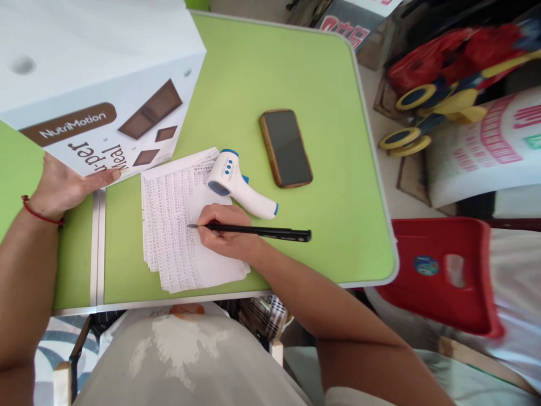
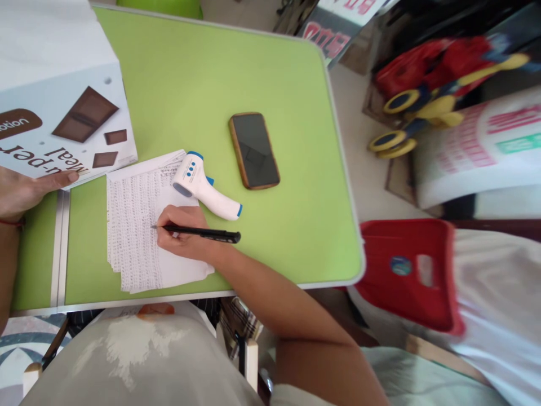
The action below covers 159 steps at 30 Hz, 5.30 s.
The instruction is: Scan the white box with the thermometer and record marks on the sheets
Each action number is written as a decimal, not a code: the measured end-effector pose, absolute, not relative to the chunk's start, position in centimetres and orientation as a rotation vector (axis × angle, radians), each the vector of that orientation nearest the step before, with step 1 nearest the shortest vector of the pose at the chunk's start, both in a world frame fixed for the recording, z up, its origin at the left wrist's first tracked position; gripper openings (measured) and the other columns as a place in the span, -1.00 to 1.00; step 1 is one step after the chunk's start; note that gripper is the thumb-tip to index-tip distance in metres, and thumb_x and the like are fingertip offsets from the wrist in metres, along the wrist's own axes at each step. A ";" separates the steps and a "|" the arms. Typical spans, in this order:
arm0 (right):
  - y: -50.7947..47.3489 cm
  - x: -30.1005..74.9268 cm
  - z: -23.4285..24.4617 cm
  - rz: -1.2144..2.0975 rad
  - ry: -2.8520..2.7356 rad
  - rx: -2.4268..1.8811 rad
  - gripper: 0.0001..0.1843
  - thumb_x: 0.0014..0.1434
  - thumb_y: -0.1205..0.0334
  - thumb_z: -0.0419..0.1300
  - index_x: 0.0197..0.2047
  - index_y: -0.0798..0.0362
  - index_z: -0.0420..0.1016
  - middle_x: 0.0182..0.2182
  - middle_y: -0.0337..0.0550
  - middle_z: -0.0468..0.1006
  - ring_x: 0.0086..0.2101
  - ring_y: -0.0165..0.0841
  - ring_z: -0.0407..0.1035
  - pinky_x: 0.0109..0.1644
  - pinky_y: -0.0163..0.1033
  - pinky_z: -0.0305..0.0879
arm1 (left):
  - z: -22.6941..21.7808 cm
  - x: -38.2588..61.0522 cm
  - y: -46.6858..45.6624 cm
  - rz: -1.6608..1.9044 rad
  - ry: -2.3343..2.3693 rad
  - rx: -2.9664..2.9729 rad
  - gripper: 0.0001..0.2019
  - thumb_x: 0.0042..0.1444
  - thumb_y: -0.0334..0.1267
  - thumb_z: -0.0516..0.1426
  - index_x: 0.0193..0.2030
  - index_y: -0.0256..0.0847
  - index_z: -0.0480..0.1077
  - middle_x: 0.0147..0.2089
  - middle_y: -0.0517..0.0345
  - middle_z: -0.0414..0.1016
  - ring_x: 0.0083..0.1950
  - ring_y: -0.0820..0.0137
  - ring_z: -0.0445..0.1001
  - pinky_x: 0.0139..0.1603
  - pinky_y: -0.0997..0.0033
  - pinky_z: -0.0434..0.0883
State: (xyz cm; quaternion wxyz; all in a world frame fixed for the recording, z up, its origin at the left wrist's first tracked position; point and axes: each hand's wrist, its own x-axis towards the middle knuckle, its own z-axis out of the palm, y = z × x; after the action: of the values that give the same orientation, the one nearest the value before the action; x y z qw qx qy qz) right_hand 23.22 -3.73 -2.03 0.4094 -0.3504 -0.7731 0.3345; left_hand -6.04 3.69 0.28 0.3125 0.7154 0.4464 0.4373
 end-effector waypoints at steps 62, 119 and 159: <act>-3.1 23.9 -1.8 0.468 -2.040 -0.968 -0.87 0.09 0.40 0.12 -0.33 -0.03 0.38 -0.51 -0.28 0.46 -0.51 -0.42 0.33 -0.42 -0.27 0.27 | 0.6 -5.8 3.4 1.172 1.275 1.703 -0.31 -0.28 -0.08 0.49 -0.01 -0.31 0.40 0.03 -0.02 0.54 0.07 0.12 0.47 0.22 -0.06 0.41; -5.0 18.3 -0.4 1.771 -1.246 -1.117 -0.73 -0.16 0.13 0.37 -0.43 0.01 0.39 -0.50 -0.26 0.41 -0.45 -0.38 0.29 -0.36 -0.20 0.35 | 1.9 -2.7 0.4 1.056 1.101 1.349 -0.48 -0.08 -0.02 0.37 -0.04 -0.24 0.39 0.05 -0.09 0.53 0.03 0.02 0.52 -0.01 0.10 0.50; -5.2 18.0 0.6 1.792 -1.241 -1.187 -0.76 -0.17 0.12 0.34 -0.48 0.02 0.39 -0.52 -0.27 0.40 -0.44 -0.40 0.27 -0.34 -0.23 0.32 | 1.7 -3.3 0.7 1.008 1.065 1.418 -0.47 -0.03 -0.07 0.35 0.00 -0.31 0.36 0.06 -0.16 0.51 0.04 0.00 0.51 -0.01 0.08 0.49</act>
State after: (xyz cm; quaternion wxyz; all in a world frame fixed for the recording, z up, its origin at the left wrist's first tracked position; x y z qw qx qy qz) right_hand 18.05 -5.15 0.56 0.3237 -0.4525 -0.4729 0.6832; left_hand -3.26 0.68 1.74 0.5233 0.5923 0.4449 0.4212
